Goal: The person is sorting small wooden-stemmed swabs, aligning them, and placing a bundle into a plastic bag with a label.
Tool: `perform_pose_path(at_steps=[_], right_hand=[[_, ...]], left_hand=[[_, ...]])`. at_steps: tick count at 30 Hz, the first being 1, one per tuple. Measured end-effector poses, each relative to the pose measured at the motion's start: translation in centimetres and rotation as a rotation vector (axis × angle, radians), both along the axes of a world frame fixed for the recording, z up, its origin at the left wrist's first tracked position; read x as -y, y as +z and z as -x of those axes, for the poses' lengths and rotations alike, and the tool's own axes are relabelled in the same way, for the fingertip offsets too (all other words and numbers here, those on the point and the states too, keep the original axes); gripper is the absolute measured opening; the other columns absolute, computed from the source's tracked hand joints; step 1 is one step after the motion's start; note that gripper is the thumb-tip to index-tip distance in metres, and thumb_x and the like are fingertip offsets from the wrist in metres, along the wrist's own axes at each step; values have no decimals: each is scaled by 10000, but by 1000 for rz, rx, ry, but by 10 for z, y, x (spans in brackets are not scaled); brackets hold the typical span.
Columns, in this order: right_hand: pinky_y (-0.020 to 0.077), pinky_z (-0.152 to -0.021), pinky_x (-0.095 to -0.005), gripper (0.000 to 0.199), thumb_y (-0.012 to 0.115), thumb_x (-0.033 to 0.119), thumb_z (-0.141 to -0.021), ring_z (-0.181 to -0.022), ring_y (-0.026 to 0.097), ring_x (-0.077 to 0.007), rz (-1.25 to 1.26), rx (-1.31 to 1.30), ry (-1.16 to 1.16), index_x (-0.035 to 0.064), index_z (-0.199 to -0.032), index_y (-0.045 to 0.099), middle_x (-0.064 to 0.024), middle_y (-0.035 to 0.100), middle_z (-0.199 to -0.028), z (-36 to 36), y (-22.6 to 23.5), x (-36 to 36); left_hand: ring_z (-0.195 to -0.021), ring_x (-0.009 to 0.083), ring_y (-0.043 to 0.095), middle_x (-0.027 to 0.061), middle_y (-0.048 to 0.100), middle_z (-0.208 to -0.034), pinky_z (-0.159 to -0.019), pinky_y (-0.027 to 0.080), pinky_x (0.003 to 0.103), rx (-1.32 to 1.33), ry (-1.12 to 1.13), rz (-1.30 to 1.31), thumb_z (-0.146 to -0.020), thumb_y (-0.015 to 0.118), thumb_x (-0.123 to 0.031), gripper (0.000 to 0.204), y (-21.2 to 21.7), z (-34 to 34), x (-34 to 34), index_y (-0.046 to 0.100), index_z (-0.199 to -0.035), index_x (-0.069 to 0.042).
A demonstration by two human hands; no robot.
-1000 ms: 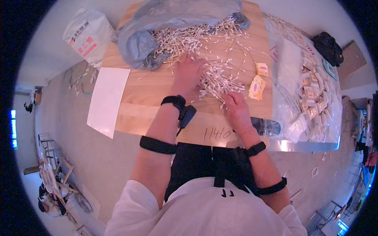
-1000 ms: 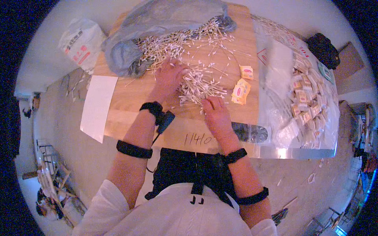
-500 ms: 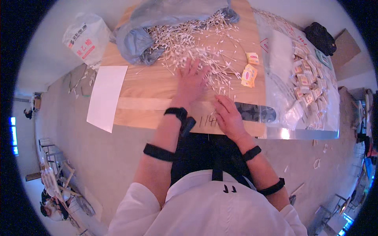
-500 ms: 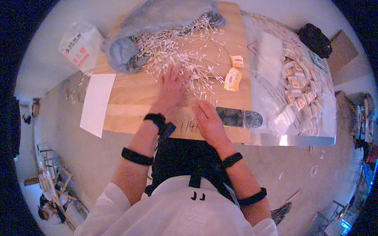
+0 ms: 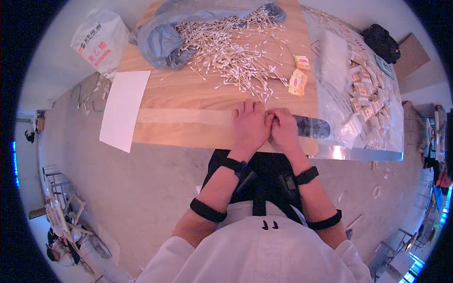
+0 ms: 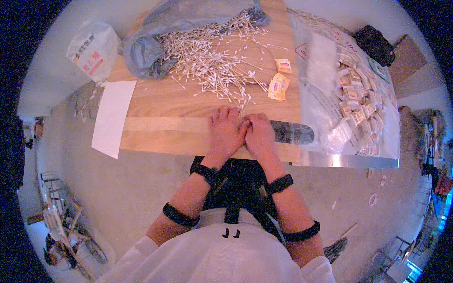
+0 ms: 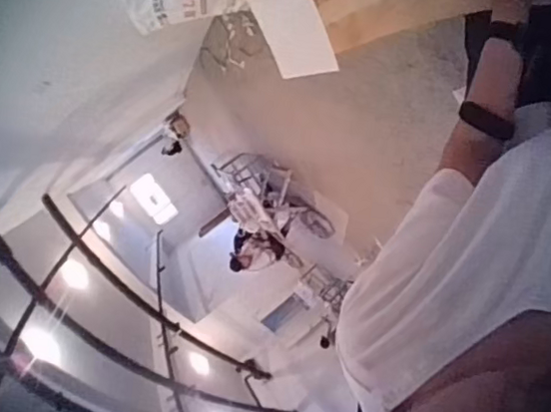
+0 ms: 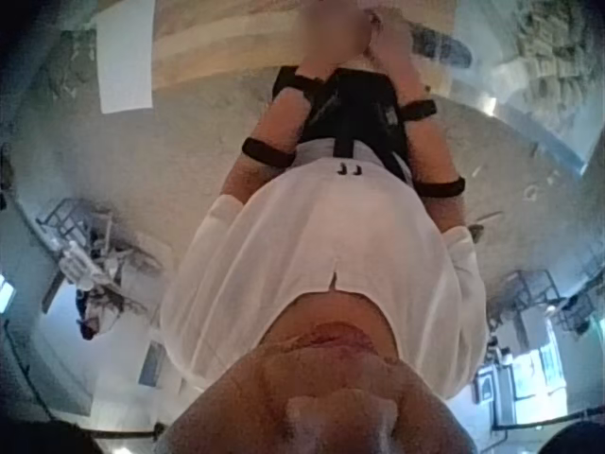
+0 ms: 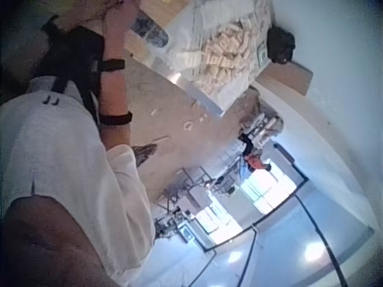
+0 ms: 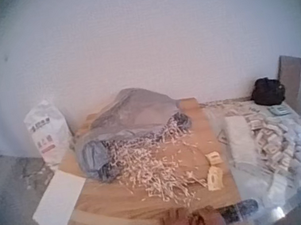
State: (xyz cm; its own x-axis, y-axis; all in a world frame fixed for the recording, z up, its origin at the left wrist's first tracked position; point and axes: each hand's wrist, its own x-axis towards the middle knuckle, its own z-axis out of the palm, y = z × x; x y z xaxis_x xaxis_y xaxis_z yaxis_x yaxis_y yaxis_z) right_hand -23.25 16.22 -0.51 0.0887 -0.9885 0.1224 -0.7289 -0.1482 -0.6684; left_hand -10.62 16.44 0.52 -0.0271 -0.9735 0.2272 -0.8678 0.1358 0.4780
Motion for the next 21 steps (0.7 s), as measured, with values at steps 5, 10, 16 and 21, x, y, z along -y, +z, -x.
perform_pose_path(at_steps=[5,10,16,21], right_hand=[[521,-778,-376,250,550,-15,-812,-863,665,-286,-244,502,-191,22,-1046,630,-183,670,-938,7,-9,-13],[517,-790,-364,318,621,-36,-744,-838,650,-267,-101,441,-214,32,-1055,628,-155,648,-943,18,0,-19],[464,-867,-395,346,679,-12,-666,-973,558,-324,222,150,64,45,-1004,629,-119,569,-1007,27,13,-14],[460,-851,-389,218,717,33,-673,-973,549,-312,237,32,150,48,-874,633,-105,587,-983,24,6,-12]], left_hand=[[-1088,336,480,149,541,-1079,-924,364,460,-26,11,-34,-770,672,-243,333,7,0,1,591,-1026,-47],[-1056,342,483,121,547,-1053,-916,373,464,98,-99,3,-784,637,-170,237,-4,-1,2,599,-992,-64],[-1112,325,476,121,550,-1109,-913,377,457,107,-234,53,-784,622,-170,281,-16,-23,-17,600,-1026,-30],[-1350,322,342,154,397,-1430,-1106,252,496,197,-277,15,-872,585,-311,574,-12,-35,-34,441,-1343,-18]])
